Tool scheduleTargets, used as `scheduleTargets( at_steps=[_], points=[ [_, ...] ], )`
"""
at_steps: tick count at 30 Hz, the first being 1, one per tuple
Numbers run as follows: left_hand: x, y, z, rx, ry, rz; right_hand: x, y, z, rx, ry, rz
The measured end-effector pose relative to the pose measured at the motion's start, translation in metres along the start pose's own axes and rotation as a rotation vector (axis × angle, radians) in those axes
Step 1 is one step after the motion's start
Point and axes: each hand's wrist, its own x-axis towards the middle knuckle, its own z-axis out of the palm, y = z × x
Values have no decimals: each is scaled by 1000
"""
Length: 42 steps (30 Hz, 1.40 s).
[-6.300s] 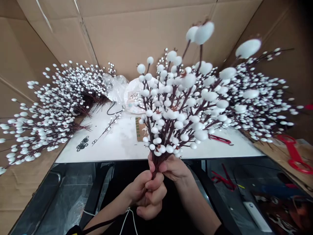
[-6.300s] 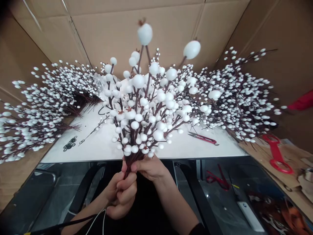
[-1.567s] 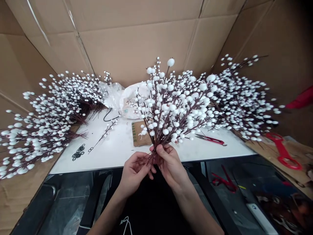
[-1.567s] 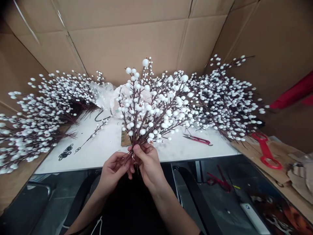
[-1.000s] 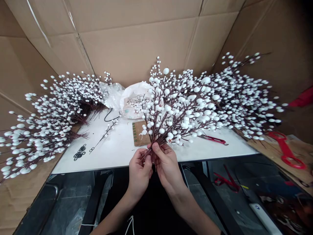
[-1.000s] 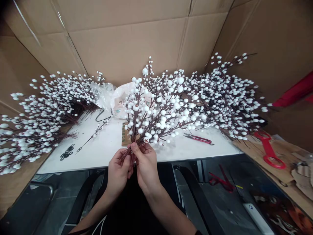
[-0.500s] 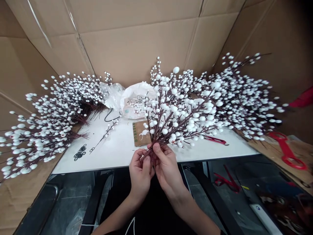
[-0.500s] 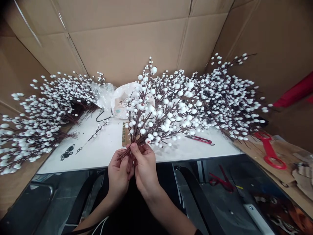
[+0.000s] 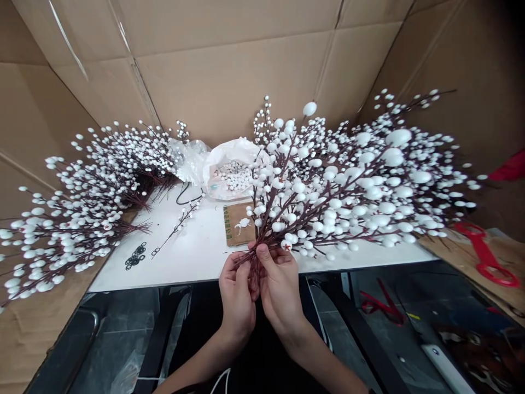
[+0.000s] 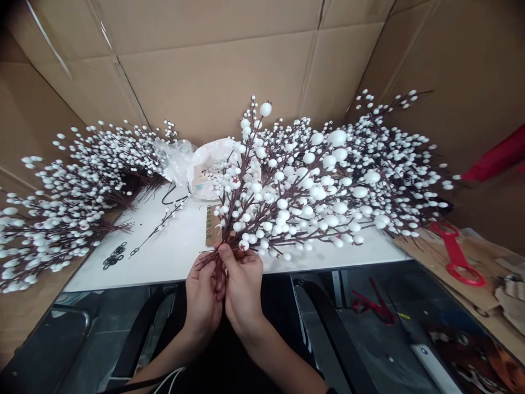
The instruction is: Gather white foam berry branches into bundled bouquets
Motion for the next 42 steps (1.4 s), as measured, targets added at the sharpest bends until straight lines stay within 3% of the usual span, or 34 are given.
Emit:
scheduleTargets(
  at_steps=[12,17,23,29,33,39,42],
  points=[
    [0,-3,-5,65,-64,43,2,-1,-3,-56,43,26],
    [-4,7,-9,173,-160,230,4,-9,-6,13,-70,66],
    [-9,16,-15,384,-159,553,3,-13,-6,124,-163,165],
    [-10,20,-18,412,-191,634,0,-14,-8,120,-219,248],
    [-14,27,-18,438,-279,701,-1,-12,-12,134,-262,234],
    [-18,36,-18,611,-312,962,-2,-12,-17,104,-355,222],
    [-18,38,-22,624,-365,959,0,-12,-20,54,-407,192]
  ],
)
